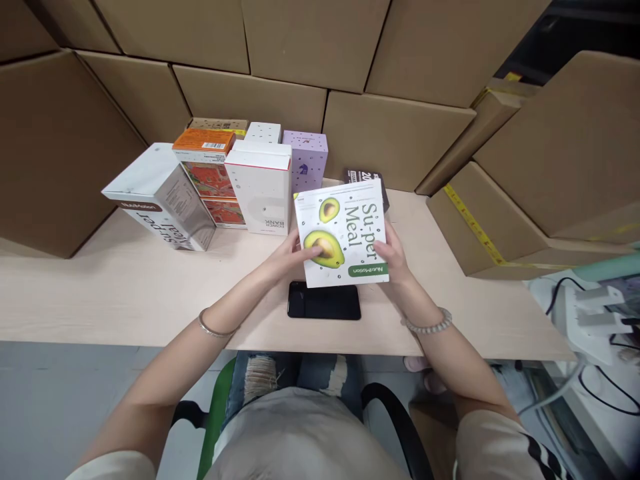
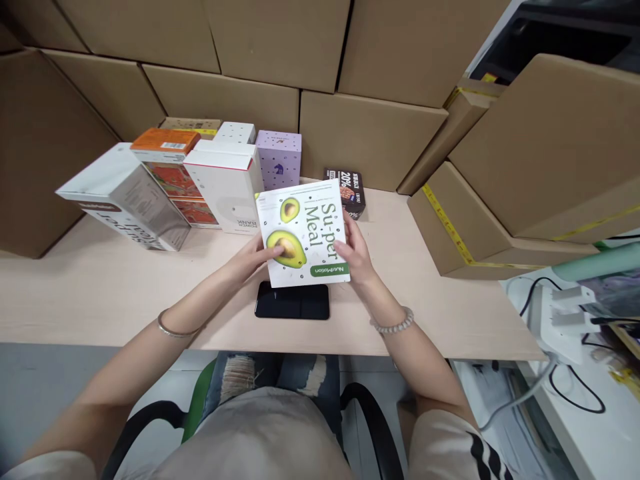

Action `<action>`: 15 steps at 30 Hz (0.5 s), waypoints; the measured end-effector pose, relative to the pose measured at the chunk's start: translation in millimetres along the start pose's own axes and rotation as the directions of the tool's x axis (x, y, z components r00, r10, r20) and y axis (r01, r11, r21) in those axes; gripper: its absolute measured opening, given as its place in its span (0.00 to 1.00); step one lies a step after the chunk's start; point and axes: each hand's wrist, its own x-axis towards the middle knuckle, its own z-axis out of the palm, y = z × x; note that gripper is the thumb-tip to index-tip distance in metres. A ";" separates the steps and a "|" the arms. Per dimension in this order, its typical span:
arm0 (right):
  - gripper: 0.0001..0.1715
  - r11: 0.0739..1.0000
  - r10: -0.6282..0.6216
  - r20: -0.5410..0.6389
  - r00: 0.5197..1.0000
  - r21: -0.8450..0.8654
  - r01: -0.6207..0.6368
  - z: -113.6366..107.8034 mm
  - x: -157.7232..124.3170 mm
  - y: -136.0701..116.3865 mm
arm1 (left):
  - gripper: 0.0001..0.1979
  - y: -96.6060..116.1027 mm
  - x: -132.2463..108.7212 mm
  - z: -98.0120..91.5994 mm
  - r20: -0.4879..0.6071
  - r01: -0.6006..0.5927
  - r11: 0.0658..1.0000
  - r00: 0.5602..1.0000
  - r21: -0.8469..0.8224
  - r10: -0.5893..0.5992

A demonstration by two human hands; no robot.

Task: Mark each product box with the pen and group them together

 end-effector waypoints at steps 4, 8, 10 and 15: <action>0.57 0.944 -0.209 0.109 0.972 -0.238 0.229 -18.3 2.1 -0.2 | 0.47 -4.5 -0.5 2.3 0.002 -0.119 0.993 0.993 -0.024 0.120; 0.56 0.919 -0.234 0.187 0.954 -0.278 0.280 -29.2 7.7 1.9 | 0.35 -7.3 0.9 -1.9 -0.002 -0.143 0.989 0.990 0.032 0.144; 0.57 0.918 -0.235 0.199 0.951 -0.276 0.284 -28.7 8.4 0.7 | 0.31 -8.6 1.8 -3.9 0.002 -0.137 0.989 0.991 0.047 0.137; 0.60 0.948 -0.219 0.208 0.953 -0.187 0.259 -14.4 -4.2 -17.4 | 0.31 -15.0 1.9 -2.3 0.008 -0.073 0.994 0.997 -0.077 0.074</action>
